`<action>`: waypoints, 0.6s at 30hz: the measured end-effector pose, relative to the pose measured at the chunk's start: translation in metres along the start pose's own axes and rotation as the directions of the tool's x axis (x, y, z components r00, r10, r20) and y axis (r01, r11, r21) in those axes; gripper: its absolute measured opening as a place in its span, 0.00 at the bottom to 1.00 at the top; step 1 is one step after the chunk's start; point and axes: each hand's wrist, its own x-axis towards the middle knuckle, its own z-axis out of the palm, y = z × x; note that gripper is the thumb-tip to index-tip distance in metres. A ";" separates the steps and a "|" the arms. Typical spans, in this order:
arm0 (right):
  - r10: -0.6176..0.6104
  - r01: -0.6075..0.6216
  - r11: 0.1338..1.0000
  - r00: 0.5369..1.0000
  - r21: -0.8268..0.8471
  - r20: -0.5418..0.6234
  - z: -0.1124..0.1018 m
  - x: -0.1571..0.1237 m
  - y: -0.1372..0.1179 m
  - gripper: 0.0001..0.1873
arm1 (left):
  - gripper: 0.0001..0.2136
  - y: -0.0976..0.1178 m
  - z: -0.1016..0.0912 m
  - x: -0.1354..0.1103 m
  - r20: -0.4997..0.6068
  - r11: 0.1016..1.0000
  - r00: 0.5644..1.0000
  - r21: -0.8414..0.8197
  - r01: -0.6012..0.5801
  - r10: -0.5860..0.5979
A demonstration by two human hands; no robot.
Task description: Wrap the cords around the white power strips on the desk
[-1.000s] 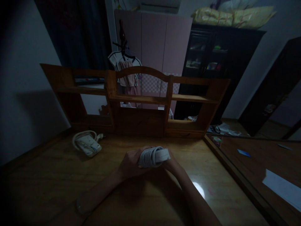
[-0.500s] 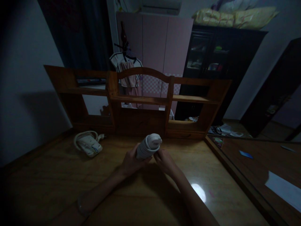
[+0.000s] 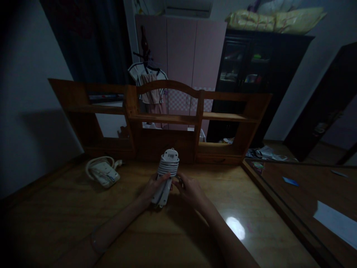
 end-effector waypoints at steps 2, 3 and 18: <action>0.005 -0.006 0.999 1.000 -0.038 -0.008 0.001 0.000 0.004 0.13 | 0.22 -0.004 -0.002 0.003 -0.013 0.998 1.000 -0.053 0.022 -0.023; 0.010 -0.010 0.998 1.000 -0.055 -0.013 0.002 -0.001 0.005 0.14 | 0.22 -0.006 -0.004 0.005 -0.020 0.996 0.999 -0.076 0.035 -0.036; 0.271 -0.181 0.850 0.955 0.495 -0.117 -0.009 0.006 0.000 0.08 | 0.27 -0.019 -0.018 0.018 -0.036 0.966 0.965 -0.041 0.257 -0.258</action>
